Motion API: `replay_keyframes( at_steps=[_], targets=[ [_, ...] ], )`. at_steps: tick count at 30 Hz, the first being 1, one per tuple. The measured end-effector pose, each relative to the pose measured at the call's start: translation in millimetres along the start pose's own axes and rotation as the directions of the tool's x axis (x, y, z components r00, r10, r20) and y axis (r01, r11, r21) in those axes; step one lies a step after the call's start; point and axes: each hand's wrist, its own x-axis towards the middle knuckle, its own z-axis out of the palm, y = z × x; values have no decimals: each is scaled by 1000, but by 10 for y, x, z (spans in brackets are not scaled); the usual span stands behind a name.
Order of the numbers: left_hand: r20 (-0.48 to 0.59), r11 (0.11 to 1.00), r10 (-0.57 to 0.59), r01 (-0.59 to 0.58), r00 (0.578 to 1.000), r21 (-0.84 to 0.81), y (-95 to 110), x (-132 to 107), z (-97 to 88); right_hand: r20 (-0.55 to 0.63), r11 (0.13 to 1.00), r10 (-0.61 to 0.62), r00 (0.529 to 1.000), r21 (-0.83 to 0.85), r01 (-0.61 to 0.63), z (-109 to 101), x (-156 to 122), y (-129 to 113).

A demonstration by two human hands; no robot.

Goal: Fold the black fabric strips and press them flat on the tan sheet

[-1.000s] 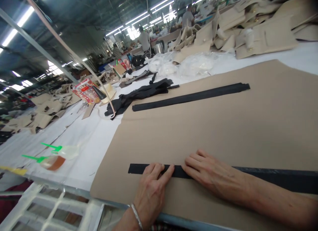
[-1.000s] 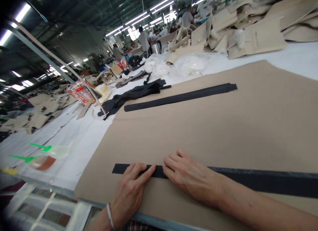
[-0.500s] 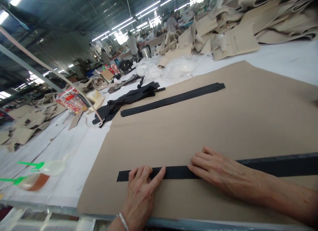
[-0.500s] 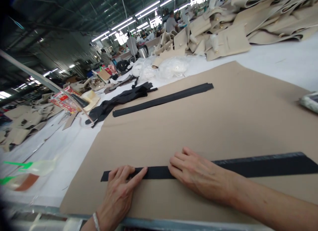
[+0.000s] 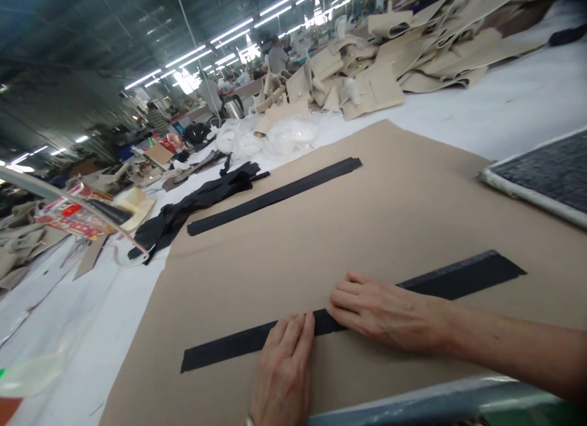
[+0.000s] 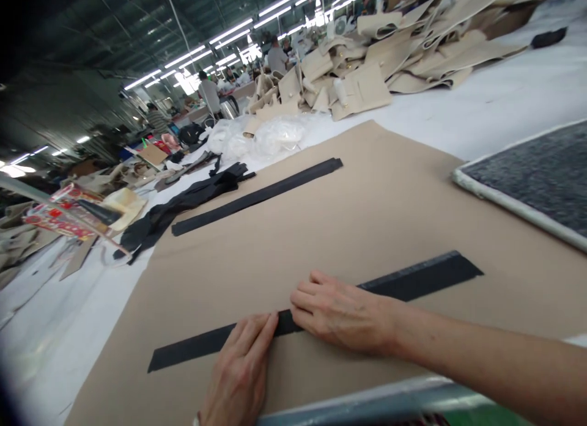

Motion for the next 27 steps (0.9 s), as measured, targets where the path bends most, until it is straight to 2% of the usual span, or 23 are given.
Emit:
replay_keyframes(
  at_steps=[8, 13, 17, 21, 27],
  targets=[
    [90, 985, 43, -57, 995, 162, -13, 7, 30, -26, 1000, 28, 999, -4, -28, -90, -390, 117],
    [84, 982, -28, 12, 996, 186, 11, 7, 24, -46, 997, 72, 996, 7, -72, -128, -575, 154],
    [34, 993, -33, 29, 999, 114, 75, 121, 4, -55, 985, 153, 987, 84, -148, -124, -644, 158],
    [-43, 996, -77, 78, 996, 33, 281, 367, 26, -17, 968, 220, 975, 125, -217, -126, -622, 162],
    [57, 981, -63, 73, 996, -178, 530, 651, 146, -13, 971, 211, 977, 114, -209, -168, -619, 179]
  ],
)
